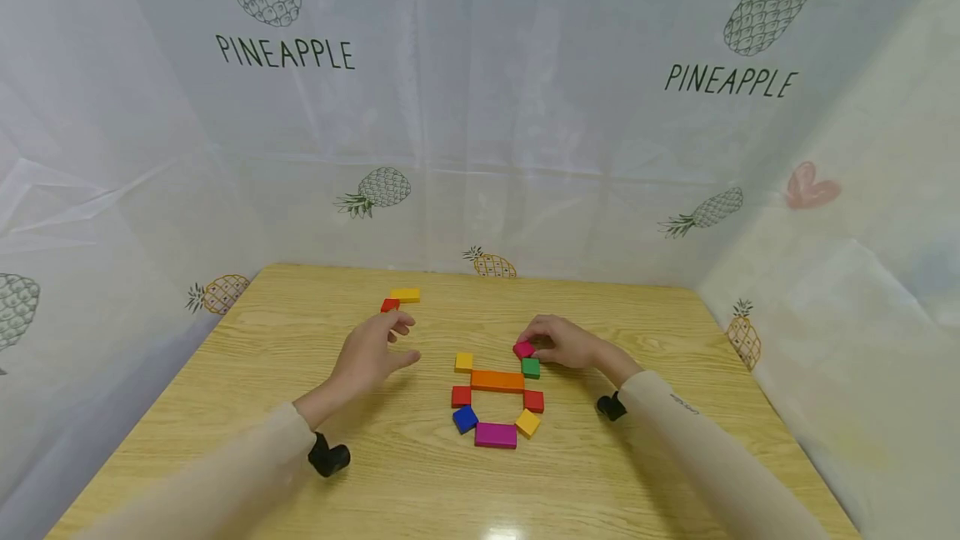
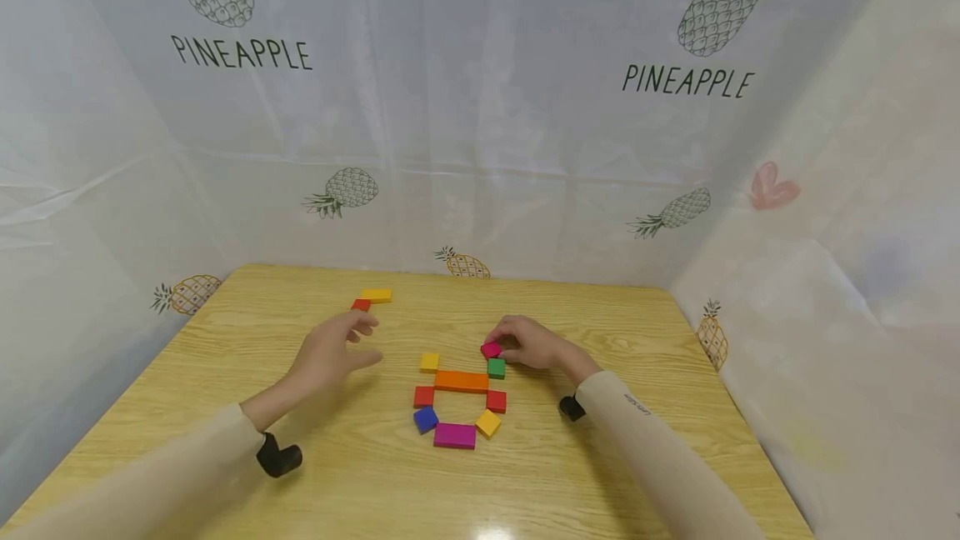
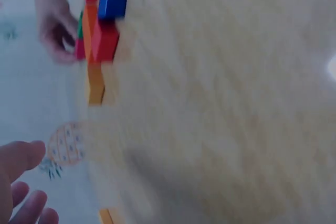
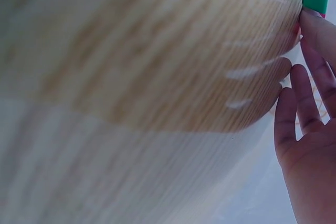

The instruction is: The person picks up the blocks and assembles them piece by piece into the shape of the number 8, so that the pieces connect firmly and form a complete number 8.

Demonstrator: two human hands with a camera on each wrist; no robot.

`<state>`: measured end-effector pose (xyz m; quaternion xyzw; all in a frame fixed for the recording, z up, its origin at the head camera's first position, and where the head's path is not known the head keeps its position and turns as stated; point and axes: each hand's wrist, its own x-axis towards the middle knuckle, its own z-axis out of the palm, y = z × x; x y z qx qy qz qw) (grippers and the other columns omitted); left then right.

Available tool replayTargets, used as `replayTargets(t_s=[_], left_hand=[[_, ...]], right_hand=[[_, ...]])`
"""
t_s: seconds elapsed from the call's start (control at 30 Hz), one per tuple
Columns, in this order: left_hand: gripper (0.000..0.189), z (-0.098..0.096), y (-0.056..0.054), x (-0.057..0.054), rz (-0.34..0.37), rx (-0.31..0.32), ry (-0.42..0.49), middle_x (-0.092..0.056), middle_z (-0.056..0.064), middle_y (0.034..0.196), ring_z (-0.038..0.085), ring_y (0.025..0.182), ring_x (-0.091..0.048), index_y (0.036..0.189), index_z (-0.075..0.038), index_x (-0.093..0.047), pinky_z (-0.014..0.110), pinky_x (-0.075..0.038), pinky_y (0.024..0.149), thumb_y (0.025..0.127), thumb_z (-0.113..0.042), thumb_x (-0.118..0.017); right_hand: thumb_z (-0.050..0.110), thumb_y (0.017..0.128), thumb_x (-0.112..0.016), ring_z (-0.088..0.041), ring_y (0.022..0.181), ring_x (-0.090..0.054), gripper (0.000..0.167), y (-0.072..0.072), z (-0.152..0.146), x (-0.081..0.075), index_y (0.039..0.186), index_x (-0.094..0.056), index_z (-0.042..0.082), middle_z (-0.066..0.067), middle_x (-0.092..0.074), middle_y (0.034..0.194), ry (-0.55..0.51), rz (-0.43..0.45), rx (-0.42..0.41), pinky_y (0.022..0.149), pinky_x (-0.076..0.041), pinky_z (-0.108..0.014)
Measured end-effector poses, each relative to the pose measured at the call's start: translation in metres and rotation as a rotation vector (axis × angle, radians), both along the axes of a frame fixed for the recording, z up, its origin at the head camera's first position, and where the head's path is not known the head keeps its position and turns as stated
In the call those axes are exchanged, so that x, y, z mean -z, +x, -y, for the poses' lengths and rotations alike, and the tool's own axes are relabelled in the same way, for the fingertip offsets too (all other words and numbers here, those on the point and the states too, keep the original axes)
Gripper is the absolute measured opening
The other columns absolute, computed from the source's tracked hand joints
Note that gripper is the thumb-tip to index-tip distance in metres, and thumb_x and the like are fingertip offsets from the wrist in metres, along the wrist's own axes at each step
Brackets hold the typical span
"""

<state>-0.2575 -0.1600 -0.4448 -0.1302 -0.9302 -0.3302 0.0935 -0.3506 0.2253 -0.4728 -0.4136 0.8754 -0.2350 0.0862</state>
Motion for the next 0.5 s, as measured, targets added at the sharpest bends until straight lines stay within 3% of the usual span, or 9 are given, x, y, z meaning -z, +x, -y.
replayTargets(t_s=[0.27, 0.5], left_hand=[[0.052, 0.028, -0.046, 0.003, -0.026, 0.028, -0.051, -0.071, 0.017, 0.126, 0.038, 0.111, -0.067, 0.136, -0.005, -0.064, 0.055, -0.055, 0.093, 0.091, -0.018, -0.087], [0.057, 0.044, -0.073, 0.006, 0.029, 0.015, -0.070, -0.067, 0.021, 0.135, 0.042, 0.119, -0.064, 0.142, -0.002, -0.062, 0.058, -0.053, 0.097, 0.092, -0.017, -0.085]], right_hand=[[0.008, 0.103, -0.070, -0.024, 0.113, -0.061, 0.026, -0.002, -0.002, 0.003, 0.129, -0.072, 0.008, -0.005, -0.068, 0.122, -0.007, -0.030, -0.027, 0.104, -0.052, -0.046], [0.010, 0.104, -0.070, -0.021, 0.113, -0.061, 0.027, -0.003, -0.001, 0.004, 0.130, -0.072, 0.011, -0.003, -0.067, 0.123, 0.011, -0.032, -0.022, 0.105, -0.051, -0.045]])
